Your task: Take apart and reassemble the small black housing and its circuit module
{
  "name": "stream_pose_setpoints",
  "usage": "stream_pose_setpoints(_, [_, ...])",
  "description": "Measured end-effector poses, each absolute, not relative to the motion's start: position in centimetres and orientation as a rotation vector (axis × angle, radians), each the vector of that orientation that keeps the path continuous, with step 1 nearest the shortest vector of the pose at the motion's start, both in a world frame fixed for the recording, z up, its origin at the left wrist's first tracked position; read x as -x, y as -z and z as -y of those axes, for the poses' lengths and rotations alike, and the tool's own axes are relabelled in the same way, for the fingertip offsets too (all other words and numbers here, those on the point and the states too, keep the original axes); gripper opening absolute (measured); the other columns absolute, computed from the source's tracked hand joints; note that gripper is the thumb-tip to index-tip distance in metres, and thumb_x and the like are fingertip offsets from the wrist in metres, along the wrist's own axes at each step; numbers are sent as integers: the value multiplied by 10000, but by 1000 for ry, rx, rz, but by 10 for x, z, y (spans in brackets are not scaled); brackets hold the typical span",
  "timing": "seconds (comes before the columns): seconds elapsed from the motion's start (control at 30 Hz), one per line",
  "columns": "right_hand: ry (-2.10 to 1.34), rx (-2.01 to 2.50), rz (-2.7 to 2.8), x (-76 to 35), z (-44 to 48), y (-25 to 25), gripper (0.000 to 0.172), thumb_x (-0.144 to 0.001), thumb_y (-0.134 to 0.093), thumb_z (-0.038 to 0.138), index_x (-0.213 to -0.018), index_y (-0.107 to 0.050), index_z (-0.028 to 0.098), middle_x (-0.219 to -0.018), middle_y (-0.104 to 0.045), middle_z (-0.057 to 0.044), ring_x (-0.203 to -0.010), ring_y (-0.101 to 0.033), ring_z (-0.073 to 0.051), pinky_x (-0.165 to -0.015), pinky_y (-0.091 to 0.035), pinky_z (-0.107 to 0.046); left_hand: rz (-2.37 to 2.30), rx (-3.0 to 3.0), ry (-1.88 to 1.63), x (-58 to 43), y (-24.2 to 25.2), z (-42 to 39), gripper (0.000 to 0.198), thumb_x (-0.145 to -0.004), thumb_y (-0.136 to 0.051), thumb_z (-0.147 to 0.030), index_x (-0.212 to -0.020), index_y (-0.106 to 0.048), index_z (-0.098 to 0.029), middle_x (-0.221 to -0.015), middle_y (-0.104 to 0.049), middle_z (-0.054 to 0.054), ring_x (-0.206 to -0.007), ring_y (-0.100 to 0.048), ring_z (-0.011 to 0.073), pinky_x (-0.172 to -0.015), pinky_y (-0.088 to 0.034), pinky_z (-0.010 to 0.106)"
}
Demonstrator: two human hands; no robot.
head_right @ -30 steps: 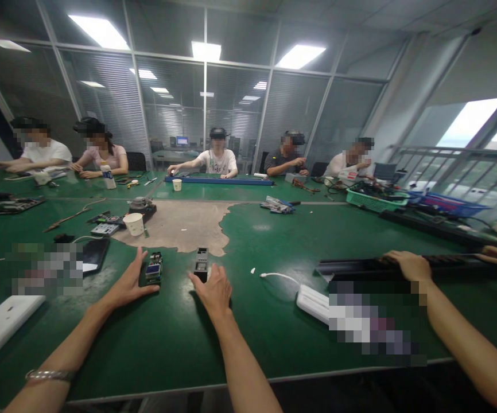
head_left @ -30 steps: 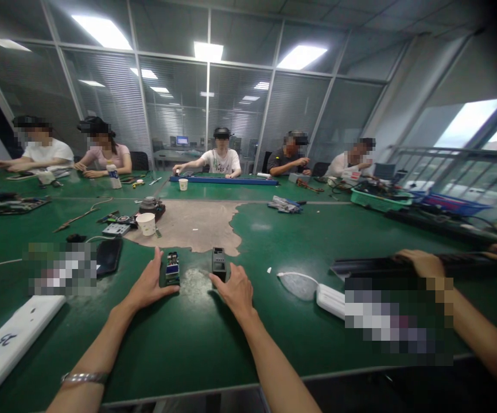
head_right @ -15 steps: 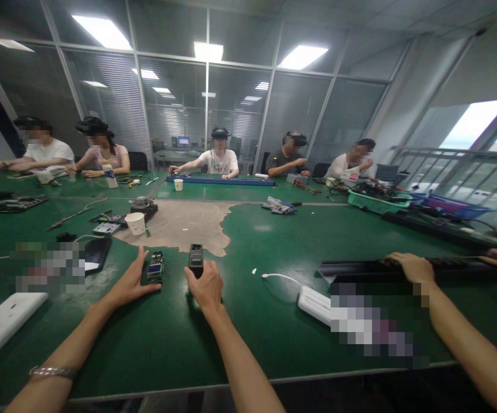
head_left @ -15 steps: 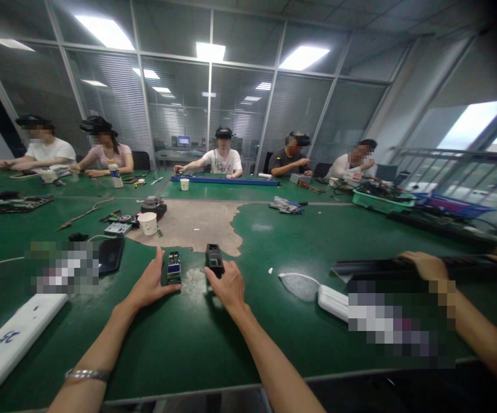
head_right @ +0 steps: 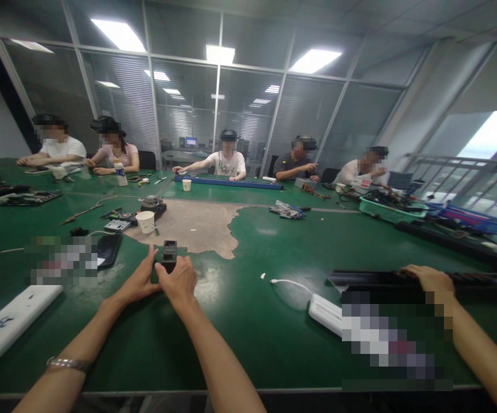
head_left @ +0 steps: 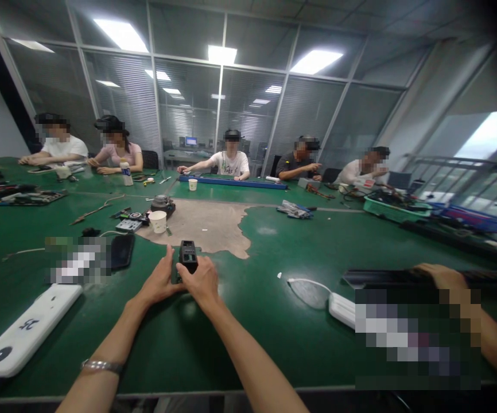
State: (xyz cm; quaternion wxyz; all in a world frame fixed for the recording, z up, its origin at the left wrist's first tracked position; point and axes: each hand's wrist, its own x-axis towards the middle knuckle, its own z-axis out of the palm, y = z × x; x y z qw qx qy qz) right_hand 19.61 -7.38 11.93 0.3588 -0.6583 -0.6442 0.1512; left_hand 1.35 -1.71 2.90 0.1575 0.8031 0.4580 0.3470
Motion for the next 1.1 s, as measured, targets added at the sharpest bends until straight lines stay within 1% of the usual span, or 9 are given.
stream_pose_setpoints(0.1, [-397, 1738, 1670, -189, 72, -121, 439, -901, -723, 570, -1076, -754, 169, -1108, -726, -143, -998, -729, -276, -886, -528, -355, -1298, -2281, -1012, -13, -27, 16, 1394, -787, -853, -509, -1683, 154, -154, -1693, -298, 297, -1572, -310, 468, -1246, -329, 639])
stream_pose_setpoints(0.2, [-402, 1780, 1691, -184, 70, -123, 460, -897, -724, 579, -1091, -754, 162, -1128, -725, -156, -1019, -732, -299, -895, -532, -377, -1283, -2297, -1035, -11, -22, 15, 1388, -794, -843, -462, -1676, 175, -132, -1694, -280, 314, -1570, -319, 459, -1244, -332, 633])
stream_pose_setpoints(0.33, [-380, 1815, 1737, -179, 69, -117, 474, -892, -730, 571, -1104, -747, 148, -1132, -722, -165, -1030, -732, -308, -900, -534, -388, -1245, -2347, -1056, -8, -15, 12, 1334, -826, -794, -392, -1668, 211, -143, -1709, -247, 307, -1578, -315, 438, -1243, -335, 630])
stream_pose_setpoints(0.53, [-378, 1817, 1779, -183, 77, -97, 509, -875, -737, 594, -1122, -735, 148, -1130, -716, -161, -1032, -728, -309, -886, -540, -385, -1254, -2347, -1066, -7, -10, 8, 1235, -817, -700, -241, -1677, 180, -135, -1708, -272, 285, -1580, -315, 428, -1247, -327, 644])
stream_pose_setpoints(0.67, [-405, 1764, 1799, -192, 84, -88, 476, -879, -735, 590, -1107, -728, 172, -1125, -714, -143, -1032, -722, -286, -892, -532, -361, -1260, -2339, -1079, -9, -12, 9, 1235, -804, -725, -261, -1688, 128, -132, -1700, -293, 286, -1563, -347, 438, -1244, -334, 650])
stream_pose_setpoints(0.77, [-410, 1719, 1790, -196, 87, -87, 435, -891, -727, 577, -1089, -719, 190, -1106, -714, -122, -1021, -720, -271, -895, -527, -347, -1276, -2365, -1048, -8, -14, 10, 1261, -812, -747, -302, -1683, 148, -125, -1698, -288, 296, -1575, -316, 448, -1246, -326, 651])
stream_pose_setpoints(0.87, [-415, 1734, 1781, -195, 86, -88, 482, -872, -736, 607, -1104, -714, 185, -1119, -709, -126, -1024, -720, -283, -895, -532, -359, -1274, -2381, -1026, -7, -14, 10, 1232, -824, -707, -276, -1678, 168, -124, -1707, -267, 293, -1585, -298, 435, -1258, -308, 638])
stream_pose_setpoints(0.97, [-411, 1781, 1780, -189, 81, -89, 564, -846, -740, 652, -1125, -715, 162, -1144, -701, -149, -1033, -721, -310, -887, -543, -386, -1269, -2360, -1031, -7, -13, 10, 1238, -793, -684, -218, -1677, 181, -153, -1719, -254, 269, -1591, -292, 418, -1260, -307, 634])
stream_pose_setpoints(1.1, [-397, 1773, 1786, -183, 75, -92, 498, -893, -706, 591, -1119, -731, 148, -1143, -704, -156, -1025, -727, -300, -891, -543, -380, -1271, -2325, -1051, -8, -14, 10, 1242, -801, -694, -218, -1678, 184, -165, -1696, -307, 270, -1571, -335, 420, -1248, -320, 643])
